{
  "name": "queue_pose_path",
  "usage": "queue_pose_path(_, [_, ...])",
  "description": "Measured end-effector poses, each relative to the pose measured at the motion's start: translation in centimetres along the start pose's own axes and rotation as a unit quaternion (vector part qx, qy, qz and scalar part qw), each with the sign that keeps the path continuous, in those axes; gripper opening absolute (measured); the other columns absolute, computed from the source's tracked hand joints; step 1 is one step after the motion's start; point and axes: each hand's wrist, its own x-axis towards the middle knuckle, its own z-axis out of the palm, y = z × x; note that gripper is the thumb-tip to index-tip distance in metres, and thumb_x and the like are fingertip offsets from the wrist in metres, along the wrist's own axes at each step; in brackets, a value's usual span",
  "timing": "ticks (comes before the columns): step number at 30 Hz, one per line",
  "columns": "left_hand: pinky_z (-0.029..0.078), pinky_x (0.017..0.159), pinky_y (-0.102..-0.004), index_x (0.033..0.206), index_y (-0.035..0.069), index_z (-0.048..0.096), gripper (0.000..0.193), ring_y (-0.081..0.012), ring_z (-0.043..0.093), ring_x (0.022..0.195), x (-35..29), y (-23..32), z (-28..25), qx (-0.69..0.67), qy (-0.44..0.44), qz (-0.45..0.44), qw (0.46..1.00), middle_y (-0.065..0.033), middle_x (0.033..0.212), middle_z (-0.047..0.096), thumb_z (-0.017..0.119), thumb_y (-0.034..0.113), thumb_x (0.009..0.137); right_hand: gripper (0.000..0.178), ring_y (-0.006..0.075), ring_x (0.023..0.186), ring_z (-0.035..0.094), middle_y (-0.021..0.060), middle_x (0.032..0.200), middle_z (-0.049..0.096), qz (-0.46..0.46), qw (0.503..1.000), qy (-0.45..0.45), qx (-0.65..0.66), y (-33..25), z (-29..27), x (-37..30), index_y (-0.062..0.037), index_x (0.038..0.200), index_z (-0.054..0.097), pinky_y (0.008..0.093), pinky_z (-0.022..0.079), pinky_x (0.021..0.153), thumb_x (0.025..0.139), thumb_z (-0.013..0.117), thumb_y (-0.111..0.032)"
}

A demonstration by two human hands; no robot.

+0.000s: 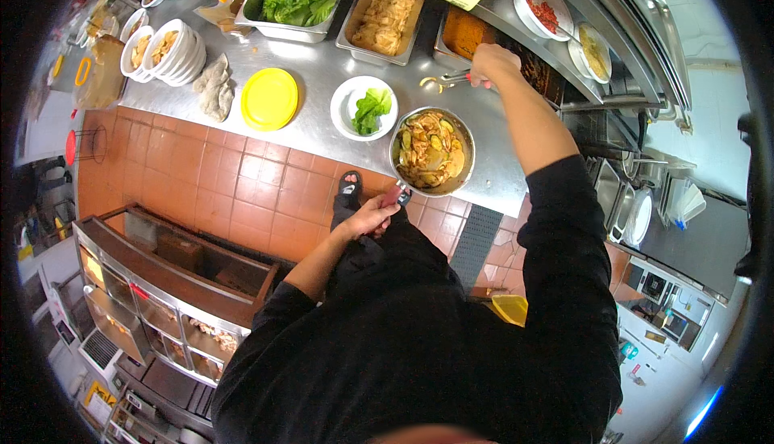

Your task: The person assembles a noodle dish in a commercial kitchen. They transfer cooked noodles and vegetables from a pot into a bowl, add shredded chicken from a refrigerator, and top the dish with various condiments using tongs.

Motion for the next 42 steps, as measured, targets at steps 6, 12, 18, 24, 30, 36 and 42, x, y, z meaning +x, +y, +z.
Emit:
queue_pose_path(6, [0.036, 0.042, -0.0276, 0.112, 0.011, 0.05, 0.025, -0.0114, 0.044, 0.047, 0.2, -0.2, -0.2, -0.012, -0.007, -0.003, 1.0, 0.001, 0.065, 0.048, 0.063, 0.03, 0.105, 0.031, 0.0246, 0.097, 0.077, 0.0072, 0.101, 0.08, -0.021, 0.996, 0.089, 0.012, 4.3, 1.6, -1.7, -0.0094, 0.102, 0.081, 0.0397, 0.06, 0.083, 0.079, 0.086, -0.029])
queue_pose_path(12, [0.04, 0.042, -0.0315, 0.114, 0.011, 0.053, 0.027, -0.0134, 0.046, 0.045, 1.0, -0.4, -0.5, 0.018, -0.011, -0.007, 1.0, -0.0011, 0.064, 0.049, 0.063, 0.034, 0.105, 0.034, 0.0313, 0.092, 0.075, 0.0119, 0.095, 0.078, 0.005, 0.965, 0.171, 0.197, 14.6, 11.5, -10.1, -0.0157, 0.1, 0.082, 0.0439, 0.058, 0.082, 0.078, 0.084, -0.042])
queue_pose_path(18, [0.039, 0.041, -0.0318, 0.114, 0.011, 0.06, 0.023, -0.0141, 0.045, 0.045, 2.4, -0.7, -0.2, 0.045, -0.003, -0.038, 0.998, -0.001, 0.057, 0.043, 0.062, 0.032, 0.105, 0.041, 0.0326, 0.087, 0.075, 0.0146, 0.092, 0.077, 0.251, 0.832, 0.234, 0.435, 23.8, 30.6, -26.8, -0.0187, 0.108, 0.083, 0.0448, 0.058, 0.079, 0.079, 0.082, -0.048])
queue_pose_path(24, [0.034, 0.038, -0.0325, 0.095, 0.02, 0.063, 0.029, -0.0146, 0.044, 0.048, 6.2, -0.1, -1.2, 0.047, 0.027, -0.094, 0.994, 0.0031, 0.06, 0.04, 0.059, 0.048, 0.103, 0.043, 0.0309, 0.096, 0.075, 0.0117, 0.099, 0.079, 0.553, 0.662, 0.185, 0.47, 30.1, 49.0, -42.0, -0.0212, 0.117, 0.081, 0.0431, 0.058, 0.087, 0.082, 0.08, -0.047])
queue_pose_path(30, [0.034, 0.041, -0.0336, 0.104, 0.021, 0.06, 0.026, -0.0139, 0.045, 0.05, 6.8, 1.5, -0.8, 0.094, 0.104, -0.112, 0.984, 0.0044, 0.062, 0.045, 0.066, 0.046, 0.098, 0.041, 0.0295, 0.1, 0.075, 0.0125, 0.104, 0.079, 0.677, 0.557, 0.136, 0.462, 40.0, 63.0, -54.7, -0.0232, 0.118, 0.08, 0.0438, 0.057, 0.087, 0.084, 0.078, -0.047])
queue_pose_path(36, [0.041, 0.051, -0.0331, 0.102, 0.016, 0.059, 0.035, -0.0154, 0.049, 0.054, 6.6, 2.4, 0.1, 0.195, 0.237, -0.024, 0.952, 0.0025, 0.066, 0.049, 0.067, 0.05, 0.096, 0.049, 0.0357, 0.113, 0.072, 0.0153, 0.12, 0.075, 0.775, 0.52, 0.086, 0.348, 52.2, 73.3, -63.4, -0.0173, 0.118, 0.078, 0.0472, 0.057, 0.096, 0.083, 0.077, -0.052])
queue_pose_path(42, [0.045, 0.052, -0.033, 0.1, 0.015, 0.052, 0.044, -0.0154, 0.051, 0.055, 6.8, 3.0, -0.1, 0.22, 0.304, -0.046, 0.926, 0.0008, 0.064, 0.05, 0.067, 0.056, 0.095, 0.056, 0.0392, 0.1, 0.074, 0.0216, 0.103, 0.077, 0.826, 0.38, 0.219, 0.355, 53.5, 84.6, -63.2, -0.0065, 0.108, 0.076, 0.0487, 0.056, 0.09, 0.083, 0.075, -0.057])
